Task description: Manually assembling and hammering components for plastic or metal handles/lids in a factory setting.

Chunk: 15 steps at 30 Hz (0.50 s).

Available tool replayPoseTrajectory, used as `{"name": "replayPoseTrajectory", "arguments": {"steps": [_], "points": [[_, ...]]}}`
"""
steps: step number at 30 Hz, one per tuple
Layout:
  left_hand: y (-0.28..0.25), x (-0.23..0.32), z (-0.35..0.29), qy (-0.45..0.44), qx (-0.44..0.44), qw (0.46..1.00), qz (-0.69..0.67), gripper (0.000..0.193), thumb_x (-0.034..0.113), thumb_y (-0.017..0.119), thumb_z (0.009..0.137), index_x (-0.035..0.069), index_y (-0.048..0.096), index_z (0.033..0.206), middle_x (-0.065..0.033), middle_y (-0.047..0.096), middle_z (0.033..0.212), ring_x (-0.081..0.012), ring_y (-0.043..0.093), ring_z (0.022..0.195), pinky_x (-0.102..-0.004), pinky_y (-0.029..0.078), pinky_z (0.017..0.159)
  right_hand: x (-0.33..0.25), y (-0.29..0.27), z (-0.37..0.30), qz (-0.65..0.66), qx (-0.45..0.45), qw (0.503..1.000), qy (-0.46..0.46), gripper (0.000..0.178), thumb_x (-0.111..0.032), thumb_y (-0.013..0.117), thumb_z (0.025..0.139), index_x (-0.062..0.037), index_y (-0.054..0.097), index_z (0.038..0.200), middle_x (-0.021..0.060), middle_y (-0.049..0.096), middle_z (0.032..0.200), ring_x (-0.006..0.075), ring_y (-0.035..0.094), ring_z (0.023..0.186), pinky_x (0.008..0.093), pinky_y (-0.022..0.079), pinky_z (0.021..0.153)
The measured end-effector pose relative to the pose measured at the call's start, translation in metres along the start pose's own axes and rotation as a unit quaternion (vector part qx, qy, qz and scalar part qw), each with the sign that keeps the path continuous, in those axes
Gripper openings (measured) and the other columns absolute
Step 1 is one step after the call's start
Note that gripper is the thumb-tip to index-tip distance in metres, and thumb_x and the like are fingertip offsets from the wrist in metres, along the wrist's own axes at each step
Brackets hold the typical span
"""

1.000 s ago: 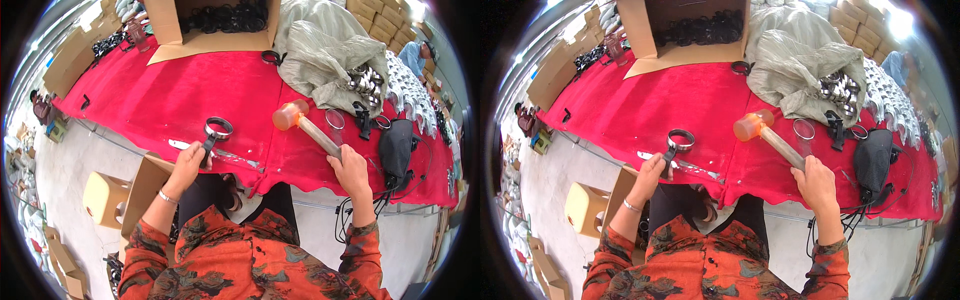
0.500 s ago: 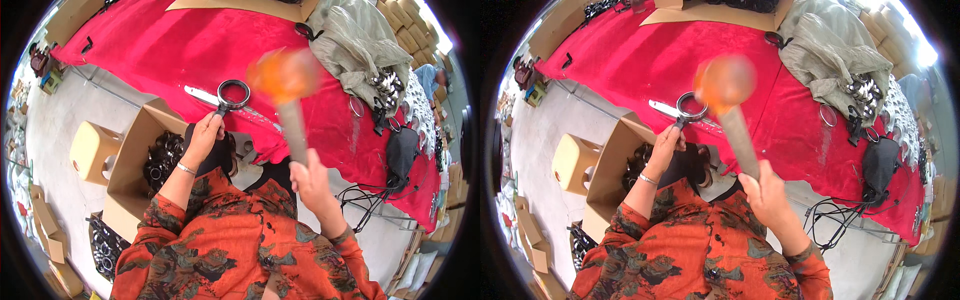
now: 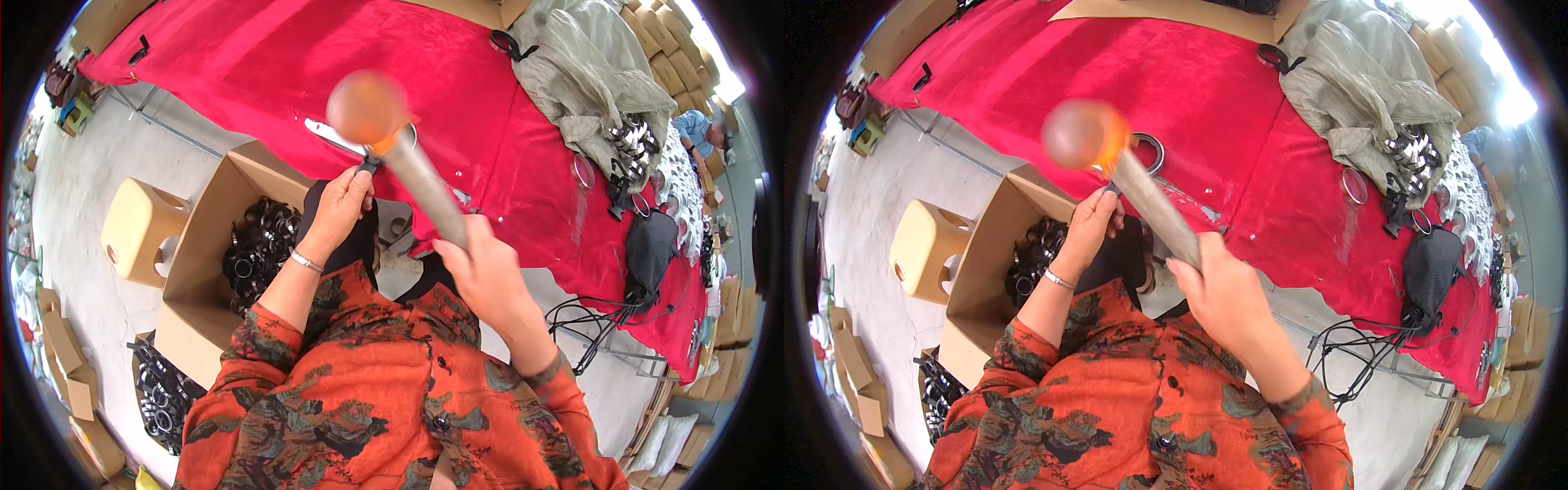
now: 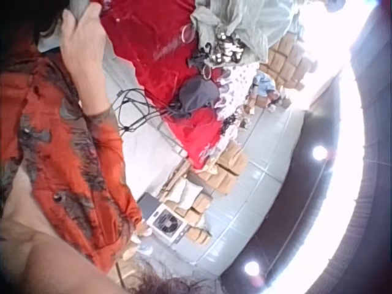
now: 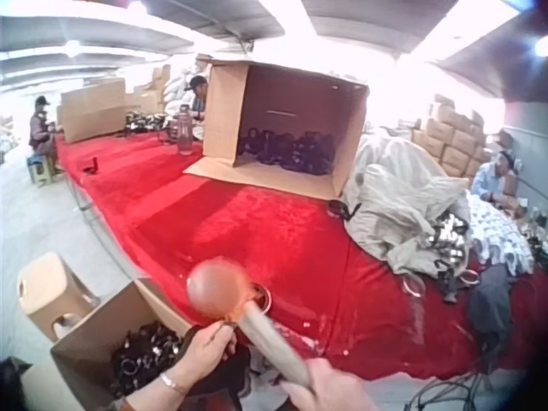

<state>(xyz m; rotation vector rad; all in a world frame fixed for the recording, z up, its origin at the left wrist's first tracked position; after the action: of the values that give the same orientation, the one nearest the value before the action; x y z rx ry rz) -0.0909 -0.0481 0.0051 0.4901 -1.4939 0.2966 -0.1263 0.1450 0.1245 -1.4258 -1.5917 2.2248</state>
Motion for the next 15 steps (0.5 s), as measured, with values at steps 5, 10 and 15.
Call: {"name": "replayPoseTrajectory", "arguments": {"steps": [5, 10, 15], "points": [[-0.001, 0.005, 0.006, -0.003, -0.004, 0.999, 0.046, 0.035, 0.034, 0.048, 0.096, 0.004, 0.051, 0.077, 0.0006, 0.050, 0.066, -0.0082, 0.048, 0.061, -0.0236, 0.041, 0.058, -0.015, -0.004, 0.034, 0.094, -0.063, 0.994, -0.010, 0.027, -0.025, 0.058, 0.090, 0.0006, 0.050, 0.094, 0.0186, 0.057, 0.065, 0.0328, 0.059, 0.056, 0.0381, 0.044, 0.051], [-0.004, 0.007, -0.002, 0.044, 0.005, 0.997, 0.058, 0.034, 0.034, 0.042, 0.097, 0.008, 0.052, 0.078, 0.0016, 0.051, 0.065, -0.0057, 0.045, 0.054, -0.0201, 0.036, 0.049, -0.056, -0.056, 0.039, 0.196, 0.046, 0.979, -0.044, 0.024, -0.023, 0.058, 0.091, -0.0002, 0.050, 0.095, 0.0098, 0.050, 0.060, 0.0181, 0.051, 0.050, 0.0307, 0.042, 0.048], [0.004, 0.013, 0.002, 0.050, -0.016, 0.997, 0.065, 0.034, 0.034, 0.043, 0.097, 0.007, 0.053, 0.079, 0.0012, 0.052, 0.065, -0.0057, 0.045, 0.055, -0.0199, 0.037, 0.049, 0.040, 0.014, 0.046, 0.115, -0.062, 0.981, 0.147, 0.034, -0.034, 0.052, 0.092, -0.0004, 0.048, 0.090, 0.0120, 0.055, 0.064, 0.0206, 0.056, 0.051, 0.0363, 0.044, 0.045]]}}
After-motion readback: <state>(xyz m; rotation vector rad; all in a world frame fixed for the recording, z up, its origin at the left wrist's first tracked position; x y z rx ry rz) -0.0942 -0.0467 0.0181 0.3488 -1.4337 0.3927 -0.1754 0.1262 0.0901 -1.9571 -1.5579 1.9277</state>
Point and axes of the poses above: each hand's wrist, its own z-axis towards the middle knuckle, its own y-axis out of the palm, x = y × z, the point moved 10 cm from there along z, towards the middle knuckle
